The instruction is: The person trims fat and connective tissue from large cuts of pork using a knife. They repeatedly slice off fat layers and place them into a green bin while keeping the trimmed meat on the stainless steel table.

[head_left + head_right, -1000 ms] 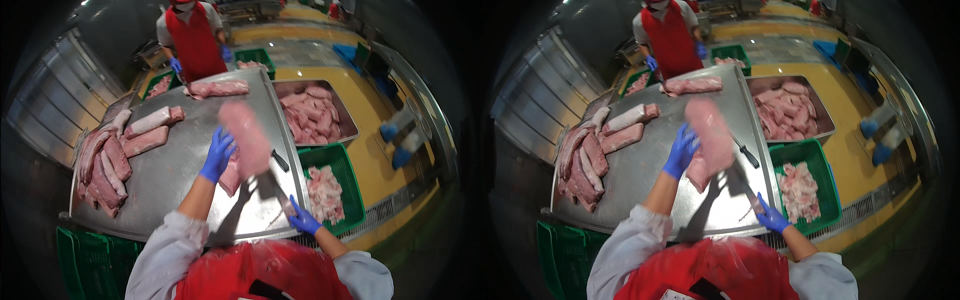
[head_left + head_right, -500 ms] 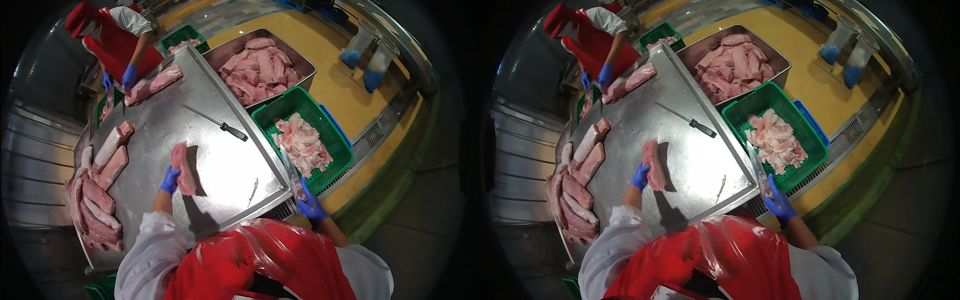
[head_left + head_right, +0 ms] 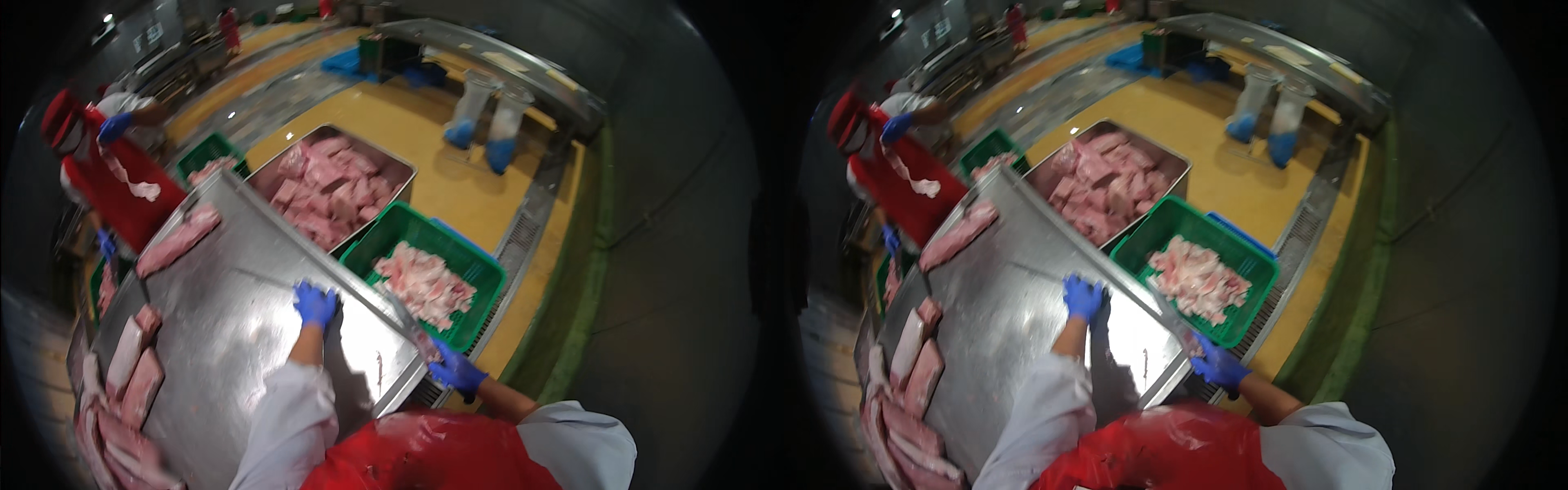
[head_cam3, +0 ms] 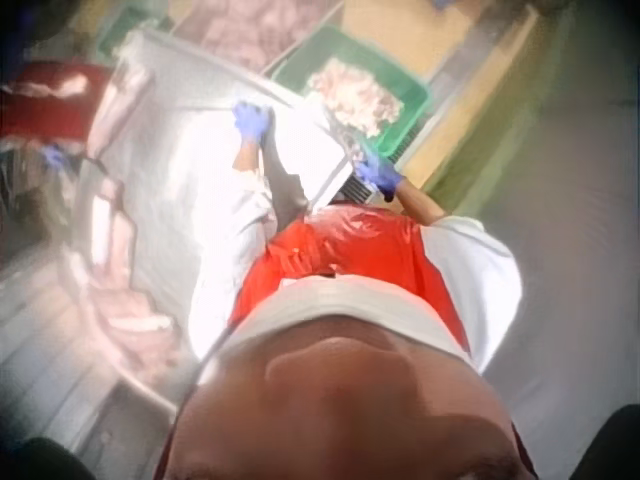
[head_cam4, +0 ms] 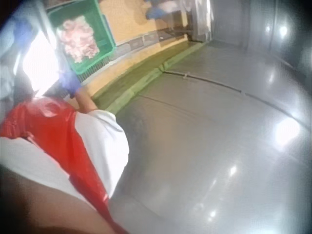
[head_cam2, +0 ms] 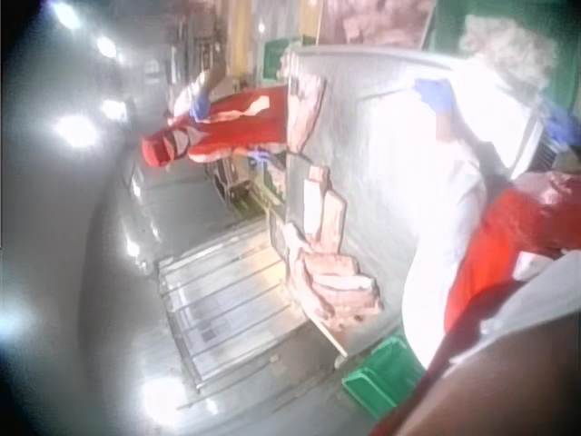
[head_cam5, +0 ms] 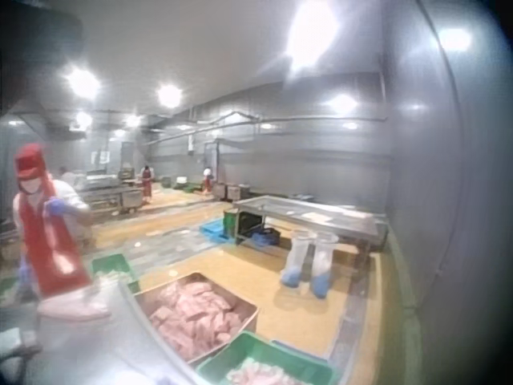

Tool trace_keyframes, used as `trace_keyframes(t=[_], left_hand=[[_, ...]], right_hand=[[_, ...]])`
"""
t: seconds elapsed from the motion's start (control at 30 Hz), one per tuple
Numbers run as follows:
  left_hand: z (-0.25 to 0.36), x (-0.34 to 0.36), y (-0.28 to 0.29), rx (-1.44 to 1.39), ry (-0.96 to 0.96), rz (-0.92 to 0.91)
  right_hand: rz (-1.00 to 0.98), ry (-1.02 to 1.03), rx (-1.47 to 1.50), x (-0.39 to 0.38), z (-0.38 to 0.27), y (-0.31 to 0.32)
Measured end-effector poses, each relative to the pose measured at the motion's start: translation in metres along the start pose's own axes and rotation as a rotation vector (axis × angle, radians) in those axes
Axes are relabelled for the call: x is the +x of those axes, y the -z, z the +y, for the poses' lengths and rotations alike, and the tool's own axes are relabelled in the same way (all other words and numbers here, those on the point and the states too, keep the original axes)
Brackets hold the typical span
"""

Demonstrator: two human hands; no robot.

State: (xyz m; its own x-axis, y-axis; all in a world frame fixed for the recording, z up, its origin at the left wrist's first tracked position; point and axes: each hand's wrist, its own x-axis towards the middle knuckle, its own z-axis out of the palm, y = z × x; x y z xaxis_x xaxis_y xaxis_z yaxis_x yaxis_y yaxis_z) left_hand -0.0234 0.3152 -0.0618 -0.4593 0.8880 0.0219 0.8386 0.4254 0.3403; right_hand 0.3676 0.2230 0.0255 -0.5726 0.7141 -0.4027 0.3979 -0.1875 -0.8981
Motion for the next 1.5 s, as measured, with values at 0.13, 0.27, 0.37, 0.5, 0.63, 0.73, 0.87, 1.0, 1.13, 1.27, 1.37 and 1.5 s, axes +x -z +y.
trace_keyframes(t=[0.13, 0.27, 0.37, 0.5, 0.63, 0.73, 0.87, 1.0, 1.13, 1.27, 1.37, 1.5], left_hand=[[-0.078, -0.102, -0.009, -0.438, -0.149, 0.128], [-0.144, -0.215, 0.024, -0.245, 0.230, 0.184], [-0.188, -0.267, 0.023, -0.641, 0.400, -0.123], [-0.164, -0.323, 0.039, -0.759, 0.543, -0.238], [-0.099, -0.358, 0.098, -0.376, 0.451, -0.298], [-0.058, -0.364, 0.122, -0.335, 0.480, -0.354], [-0.028, -0.366, 0.135, -0.311, 0.542, -0.336], [-0.057, -0.379, 0.116, -0.428, 0.525, -0.236], [-0.055, -0.387, 0.115, -0.386, 0.593, -0.242], [-0.041, -0.378, 0.130, -0.172, 0.584, -0.299], [-0.040, -0.380, 0.123, -0.181, 0.531, -0.257], [-0.050, -0.376, 0.122, -0.600, 0.609, -0.263]], right_hand=[[-0.018, 0.090, 0.108, -0.007, 0.007, -0.001], [-0.222, 0.044, -0.046, 0.017, -0.008, -0.014], [-0.430, 0.059, -0.200, 0.057, -0.015, -0.049], [-0.803, -0.003, -0.424, 0.084, -0.052, -0.083], [-1.134, -0.042, -0.569, 0.075, -0.097, -0.081], [-0.874, 0.330, -0.959, 0.138, -0.067, -0.165], [-0.523, 0.454, -0.924, 0.226, -0.111, -0.239], [-0.784, 0.665, -0.732, 0.179, -0.129, -0.197], [-1.277, 0.299, -0.865, 0.091, -0.127, -0.089], [-1.288, 0.294, -0.912, 0.109, -0.100, -0.122], [-0.804, 0.472, -0.974, 0.170, -0.130, -0.233], [-0.699, 0.551, -0.596, 0.193, -0.142, -0.282]])
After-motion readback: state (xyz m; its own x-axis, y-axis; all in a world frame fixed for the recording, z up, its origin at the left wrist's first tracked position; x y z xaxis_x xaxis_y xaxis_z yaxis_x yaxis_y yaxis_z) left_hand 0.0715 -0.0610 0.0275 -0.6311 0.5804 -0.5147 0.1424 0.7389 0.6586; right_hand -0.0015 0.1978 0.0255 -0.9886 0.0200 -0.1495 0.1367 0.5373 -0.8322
